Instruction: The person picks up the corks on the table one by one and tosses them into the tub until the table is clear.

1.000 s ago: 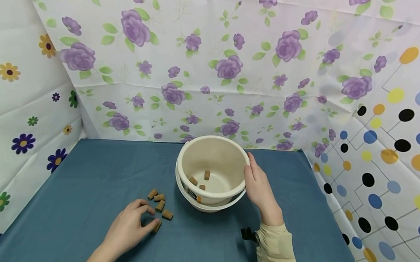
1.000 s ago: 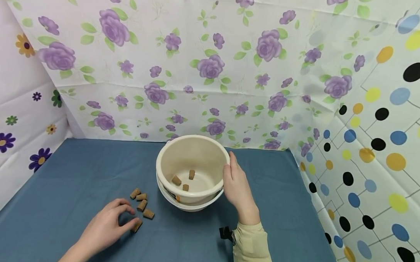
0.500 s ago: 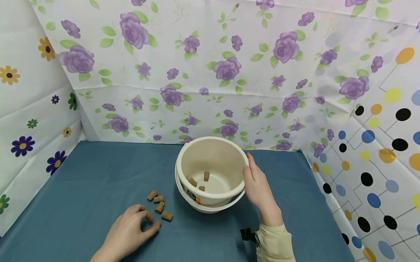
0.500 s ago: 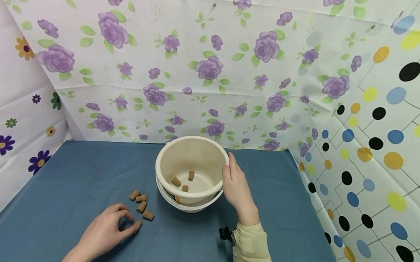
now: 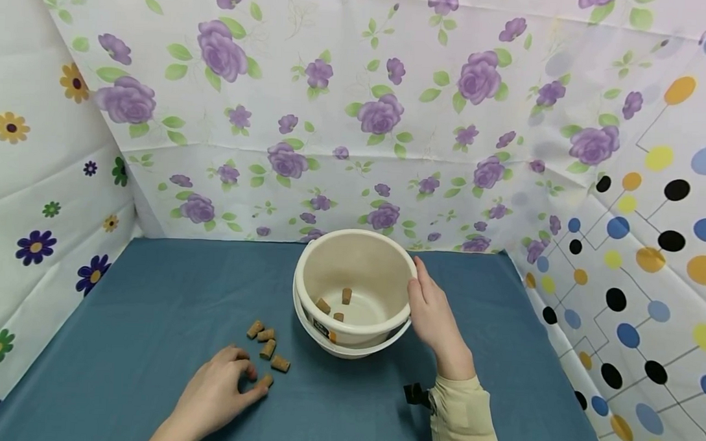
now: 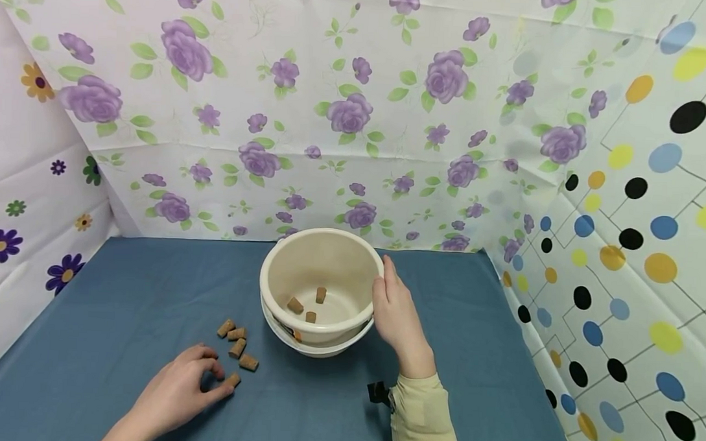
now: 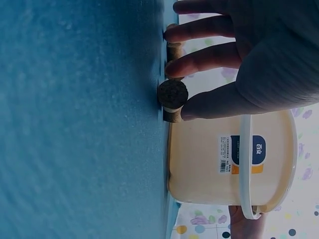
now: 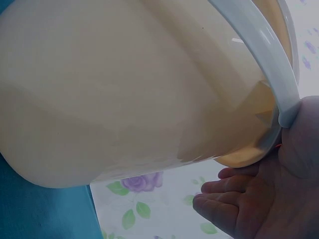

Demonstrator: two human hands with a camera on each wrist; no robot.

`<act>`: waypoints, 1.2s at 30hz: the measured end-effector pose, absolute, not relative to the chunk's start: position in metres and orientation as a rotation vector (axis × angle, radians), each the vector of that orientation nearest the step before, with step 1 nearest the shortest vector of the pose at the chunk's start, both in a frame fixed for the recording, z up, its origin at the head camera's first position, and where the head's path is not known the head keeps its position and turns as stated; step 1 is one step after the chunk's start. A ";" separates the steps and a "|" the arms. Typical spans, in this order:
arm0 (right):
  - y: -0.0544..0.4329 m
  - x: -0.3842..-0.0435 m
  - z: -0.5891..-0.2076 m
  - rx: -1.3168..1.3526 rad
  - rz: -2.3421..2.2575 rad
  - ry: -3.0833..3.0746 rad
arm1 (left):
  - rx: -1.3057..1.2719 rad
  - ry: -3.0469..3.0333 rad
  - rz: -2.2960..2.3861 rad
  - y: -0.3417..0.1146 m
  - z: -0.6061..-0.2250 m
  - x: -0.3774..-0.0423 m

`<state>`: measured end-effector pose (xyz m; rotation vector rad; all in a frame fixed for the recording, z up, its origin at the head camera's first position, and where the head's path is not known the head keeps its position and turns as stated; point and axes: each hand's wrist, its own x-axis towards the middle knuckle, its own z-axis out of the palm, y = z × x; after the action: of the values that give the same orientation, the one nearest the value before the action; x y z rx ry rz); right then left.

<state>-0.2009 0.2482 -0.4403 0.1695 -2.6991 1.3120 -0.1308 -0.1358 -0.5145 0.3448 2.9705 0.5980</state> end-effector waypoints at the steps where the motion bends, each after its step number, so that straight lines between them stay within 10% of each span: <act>1: 0.248 -0.201 -0.440 0.171 1.311 -2.699 | 0.350 2.968 0.594 -0.136 -0.514 -0.131; 36: 0.248 -0.202 -0.440 0.165 1.315 -2.704 | 0.366 2.929 0.606 -0.141 -0.505 -0.132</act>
<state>-0.2017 0.2481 -0.4396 0.1651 -2.7041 1.3148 -0.1323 -0.1406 -0.5051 0.3658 2.9292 0.6065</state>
